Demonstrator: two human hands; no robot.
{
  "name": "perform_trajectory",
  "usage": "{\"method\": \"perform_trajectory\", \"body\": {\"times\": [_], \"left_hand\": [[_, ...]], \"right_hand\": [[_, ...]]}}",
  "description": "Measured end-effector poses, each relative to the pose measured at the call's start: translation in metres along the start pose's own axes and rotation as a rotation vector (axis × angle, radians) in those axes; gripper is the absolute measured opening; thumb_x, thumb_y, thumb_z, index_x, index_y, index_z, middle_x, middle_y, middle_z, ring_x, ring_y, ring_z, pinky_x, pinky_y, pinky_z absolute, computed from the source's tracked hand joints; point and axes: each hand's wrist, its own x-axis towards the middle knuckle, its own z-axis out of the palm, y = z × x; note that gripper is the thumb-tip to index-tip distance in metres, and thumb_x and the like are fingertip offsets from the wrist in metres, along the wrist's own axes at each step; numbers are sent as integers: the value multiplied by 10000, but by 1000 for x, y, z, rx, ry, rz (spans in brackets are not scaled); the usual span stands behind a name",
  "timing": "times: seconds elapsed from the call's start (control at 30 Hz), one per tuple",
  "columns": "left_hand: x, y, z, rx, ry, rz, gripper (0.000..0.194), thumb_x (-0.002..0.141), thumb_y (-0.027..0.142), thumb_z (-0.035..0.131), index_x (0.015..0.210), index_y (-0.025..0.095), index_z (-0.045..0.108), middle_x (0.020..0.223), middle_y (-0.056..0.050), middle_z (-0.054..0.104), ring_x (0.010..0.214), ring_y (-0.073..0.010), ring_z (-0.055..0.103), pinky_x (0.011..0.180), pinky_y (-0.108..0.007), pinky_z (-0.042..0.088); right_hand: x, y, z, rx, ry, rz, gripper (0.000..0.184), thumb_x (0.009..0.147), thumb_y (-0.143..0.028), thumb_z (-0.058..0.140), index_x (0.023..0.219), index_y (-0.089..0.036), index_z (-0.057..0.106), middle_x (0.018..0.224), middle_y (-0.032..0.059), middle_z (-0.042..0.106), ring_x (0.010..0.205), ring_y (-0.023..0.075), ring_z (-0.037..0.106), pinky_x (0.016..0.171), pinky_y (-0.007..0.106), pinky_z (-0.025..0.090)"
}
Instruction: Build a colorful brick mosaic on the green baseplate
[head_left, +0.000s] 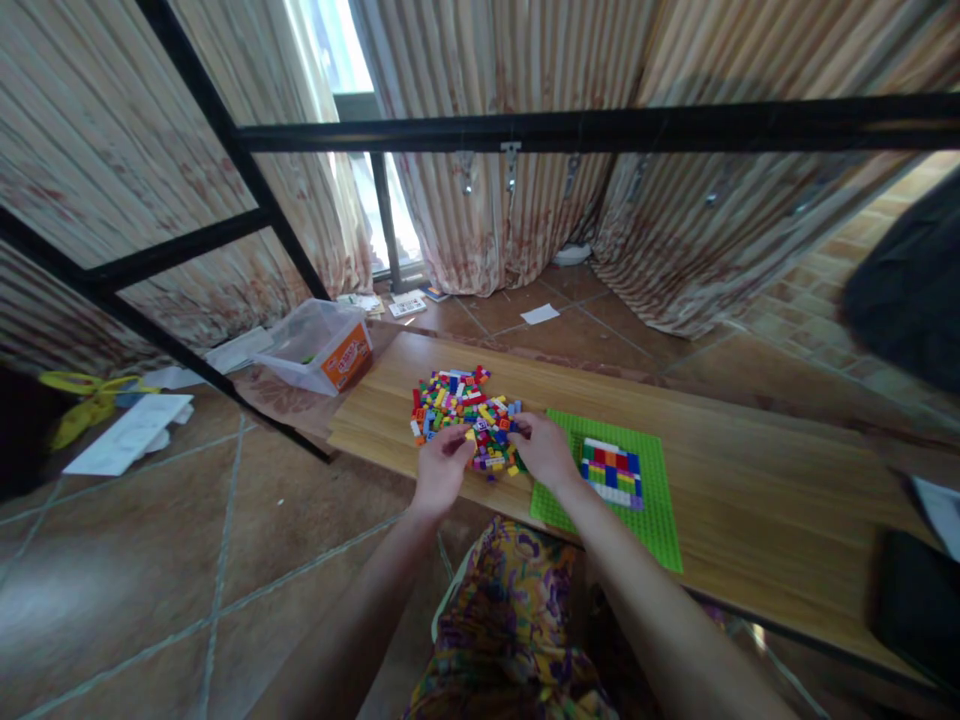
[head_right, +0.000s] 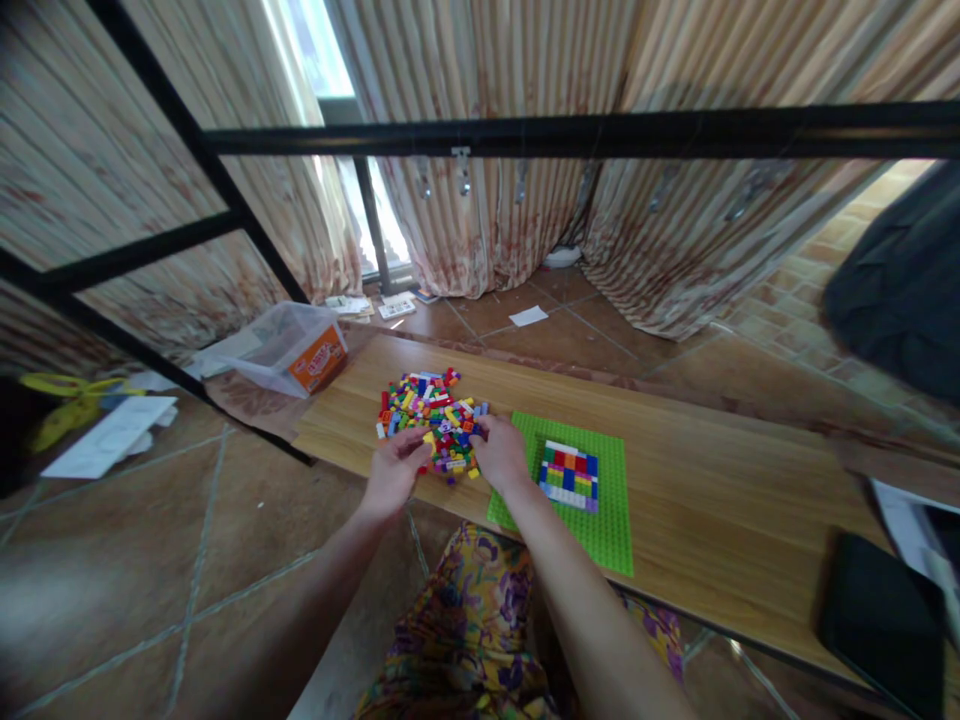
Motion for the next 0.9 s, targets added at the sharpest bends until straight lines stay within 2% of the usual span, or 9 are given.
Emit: {"method": "perform_trajectory", "body": {"times": [0.1, 0.2, 0.33, 0.47, 0.7, 0.83, 0.9], "left_hand": [[20, 3, -4, 260, 30, 170, 242, 675, 133, 721, 908, 195, 733, 903, -43, 720, 845, -177, 646, 900, -335, 500], [33, 4, -5, 475, 15, 301, 276, 711, 91, 665, 951, 209, 733, 971, -65, 719, 897, -212, 655, 932, -365, 487], [40, 0, -3, 694, -20, 443, 290, 734, 90, 649, 987, 212, 721, 1017, -81, 708, 1022, -259, 640, 1000, -409, 461], [43, -4, -4, 843, -49, 521, 309, 778, 81, 581, 1041, 204, 686, 1081, -79, 690, 1058, -244, 632, 990, -411, 487], [38, -8, -21, 877, -14, 595, 292, 823, 93, 507, 1052, 193, 658, 1089, -77, 685, 1020, -206, 648, 916, -363, 542], [18, -15, -25, 837, 25, 619, 250, 854, 156, 517, 1062, 185, 654, 1091, -91, 679, 1022, -218, 646, 914, -377, 542], [4, -21, -23, 801, 8, 647, 244, 862, 175, 524, 1071, 186, 651, 1090, -93, 677, 1049, -223, 637, 936, -386, 532]], "right_hand": [[-9, 5, -10, 83, 59, -15, 248, 809, -164, 589, 1012, -189, 729, 940, 59, 715, 859, 179, 658, 836, 293, 486], [-27, 10, -20, 75, 85, -23, 217, 832, -191, 554, 950, -183, 736, 917, 64, 707, 844, 188, 649, 818, 303, 485], [-54, 11, -21, -28, 14, -13, 200, 828, -201, 566, 946, -188, 728, 920, 62, 691, 820, 190, 636, 810, 313, 481], [-65, 7, -13, -148, -64, -36, 256, 821, -182, 586, 1050, -173, 699, 982, 86, 673, 911, 218, 628, 866, 331, 476], [-64, 5, -4, -156, -33, -97, 265, 861, -147, 513, 1045, -194, 698, 1025, 108, 663, 951, 234, 626, 882, 344, 480], [-67, 3, -4, -38, 64, -107, 298, 874, -135, 448, 1020, -191, 702, 989, 102, 661, 911, 215, 627, 869, 339, 489], [-70, 0, -6, 69, 142, -82, 313, 874, -147, 433, 1029, -182, 702, 984, 100, 661, 889, 204, 631, 859, 338, 494]]}}
